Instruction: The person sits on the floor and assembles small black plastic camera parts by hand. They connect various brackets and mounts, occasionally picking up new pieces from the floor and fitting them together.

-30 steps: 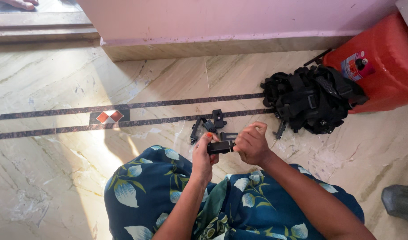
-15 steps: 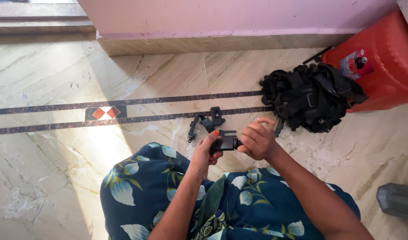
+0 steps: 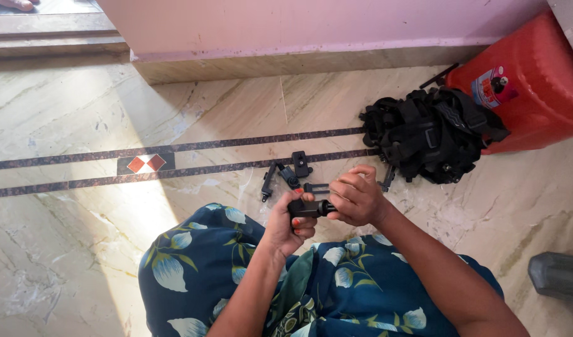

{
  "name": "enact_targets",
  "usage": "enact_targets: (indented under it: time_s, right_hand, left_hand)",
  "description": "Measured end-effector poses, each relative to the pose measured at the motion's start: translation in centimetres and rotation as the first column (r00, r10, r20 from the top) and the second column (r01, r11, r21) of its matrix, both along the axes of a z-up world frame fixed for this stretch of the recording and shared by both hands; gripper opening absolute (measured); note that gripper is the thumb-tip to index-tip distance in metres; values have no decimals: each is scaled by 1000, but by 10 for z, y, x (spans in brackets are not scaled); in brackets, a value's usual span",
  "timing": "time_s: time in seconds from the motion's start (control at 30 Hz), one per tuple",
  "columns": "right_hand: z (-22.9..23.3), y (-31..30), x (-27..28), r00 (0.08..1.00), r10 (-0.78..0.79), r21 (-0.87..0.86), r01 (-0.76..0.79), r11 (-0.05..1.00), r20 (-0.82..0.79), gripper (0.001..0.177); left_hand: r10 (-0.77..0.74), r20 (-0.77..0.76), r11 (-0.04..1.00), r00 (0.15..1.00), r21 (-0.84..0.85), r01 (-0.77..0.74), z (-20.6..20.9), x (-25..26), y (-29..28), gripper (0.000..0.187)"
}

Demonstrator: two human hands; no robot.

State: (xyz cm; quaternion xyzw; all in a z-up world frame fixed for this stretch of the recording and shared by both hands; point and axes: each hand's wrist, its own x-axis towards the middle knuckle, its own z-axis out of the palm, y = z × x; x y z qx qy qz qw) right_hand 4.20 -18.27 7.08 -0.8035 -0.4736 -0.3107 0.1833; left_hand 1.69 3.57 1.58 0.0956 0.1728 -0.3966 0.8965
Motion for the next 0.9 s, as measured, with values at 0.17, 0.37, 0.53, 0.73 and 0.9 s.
enact_targets:
  time_s: [0.17,0.37,0.53,0.73,0.9]
  right_hand:
    - [-20,12,-18,922,-77,132,137,982,-378,35]
    - [-21,9,-9,979,-6,36,13,999,-203,30]
    - [-26,24,-26,883,-103,129,181,975,-457,30]
    - [-13,25,-17,916,-87,165,163,973,-392,28]
    - [-3,23,-12,945,-99,151,152,977,-313,26]
  left_hand:
    - [148,167,910,975,364,-200,6,-1,0,22]
    - [49,159,912,986,395,-109,9,5,9,32]
    - [111,212,892,971,409,-192,8,3,6,32]
    - [202,278,861,939,407,-306,15,1,4,37]
    - [211,204,913,956,307,-267,19,-3,-3,39]
